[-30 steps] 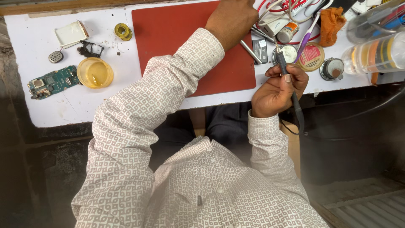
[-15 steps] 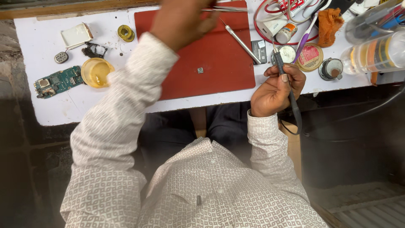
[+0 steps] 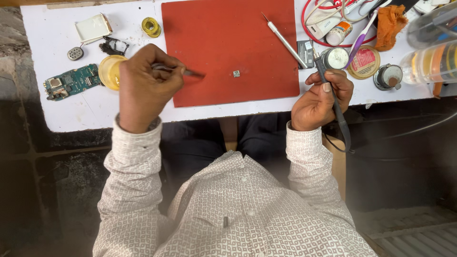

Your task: The person sits at a repair workbench and cleans a small electronic component, first using a brush and then working it with fingers and tweezers. They then hold the component with a metal rod in one hand and apply a soldering iron to it with the other hand, soldering the part on the red mat.

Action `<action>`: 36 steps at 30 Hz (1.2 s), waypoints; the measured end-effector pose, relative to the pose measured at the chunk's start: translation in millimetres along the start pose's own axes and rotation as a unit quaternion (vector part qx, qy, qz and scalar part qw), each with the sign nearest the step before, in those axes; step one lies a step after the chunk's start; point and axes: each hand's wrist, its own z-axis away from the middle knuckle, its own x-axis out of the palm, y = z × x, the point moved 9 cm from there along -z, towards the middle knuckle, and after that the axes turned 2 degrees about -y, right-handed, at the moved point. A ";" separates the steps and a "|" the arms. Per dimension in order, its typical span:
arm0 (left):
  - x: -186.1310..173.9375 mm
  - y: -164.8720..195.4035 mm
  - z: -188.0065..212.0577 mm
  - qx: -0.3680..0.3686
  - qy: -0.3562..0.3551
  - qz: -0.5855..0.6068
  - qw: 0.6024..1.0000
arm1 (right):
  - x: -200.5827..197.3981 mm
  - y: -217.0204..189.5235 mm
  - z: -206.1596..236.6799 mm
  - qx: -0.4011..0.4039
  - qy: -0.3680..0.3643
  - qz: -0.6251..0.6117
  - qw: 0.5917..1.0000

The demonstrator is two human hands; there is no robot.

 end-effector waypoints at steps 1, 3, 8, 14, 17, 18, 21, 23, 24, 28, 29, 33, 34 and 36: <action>2.0 -4.4 1.3 -0.021 0.003 -0.032 0.999 | 0.9 -0.4 -0.7 -0.004 -0.005 0.003 1.000; 7.2 -1.8 -1.3 0.011 0.019 -0.045 0.999 | 0.7 -0.3 -1.0 0.001 -0.009 0.007 1.000; 23.7 -16.2 -5.9 0.023 0.011 0.051 0.998 | -0.1 1.6 -0.8 0.001 -0.013 0.006 1.000; 47.5 -49.0 3.1 -0.047 -0.028 0.242 0.969 | 2.0 4.5 0.9 0.019 -0.043 0.002 0.999; 61.5 -45.5 6.6 0.002 -0.027 0.302 0.953 | 9.0 5.1 2.6 0.043 -0.071 0.019 0.996; 67.6 -44.5 8.2 0.010 -0.031 0.304 0.952 | 13.7 5.7 4.8 0.061 -0.091 0.026 0.994; 80.2 -46.1 9.9 -0.006 -0.040 0.281 0.959 | 32.3 5.7 15.8 0.115 -0.154 0.038 0.981; 83.5 -46.0 8.7 -0.015 -0.046 0.262 0.964 | 48.5 1.6 25.9 0.120 -0.203 0.089 0.968; 84.2 -44.6 7.7 -0.012 -0.049 0.256 0.965 | 57.5 -1.9 31.8 0.108 -0.229 0.136 0.958; 83.5 -37.9 4.3 0.010 -0.058 0.199 0.978 | 87.4 -13.4 41.6 0.032 -0.296 0.256 0.920; 83.8 -39.5 4.2 -0.001 -0.059 0.196 0.979 | 89.8 -14.3 41.1 0.032 -0.297 0.267 0.916; 87.1 -45.3 4.1 -0.043 -0.069 0.204 0.976 | 92.8 -16.1 38.3 0.039 -0.292 0.268 0.917; 88.9 -46.6 4.5 -0.052 -0.074 0.211 0.973 | 91.7 -16.6 38.1 0.044 -0.289 0.259 0.921; 89.6 -44.8 3.2 -0.043 -0.078 0.210 0.974 | 89.9 -17.5 38.3 0.046 -0.282 0.256 0.923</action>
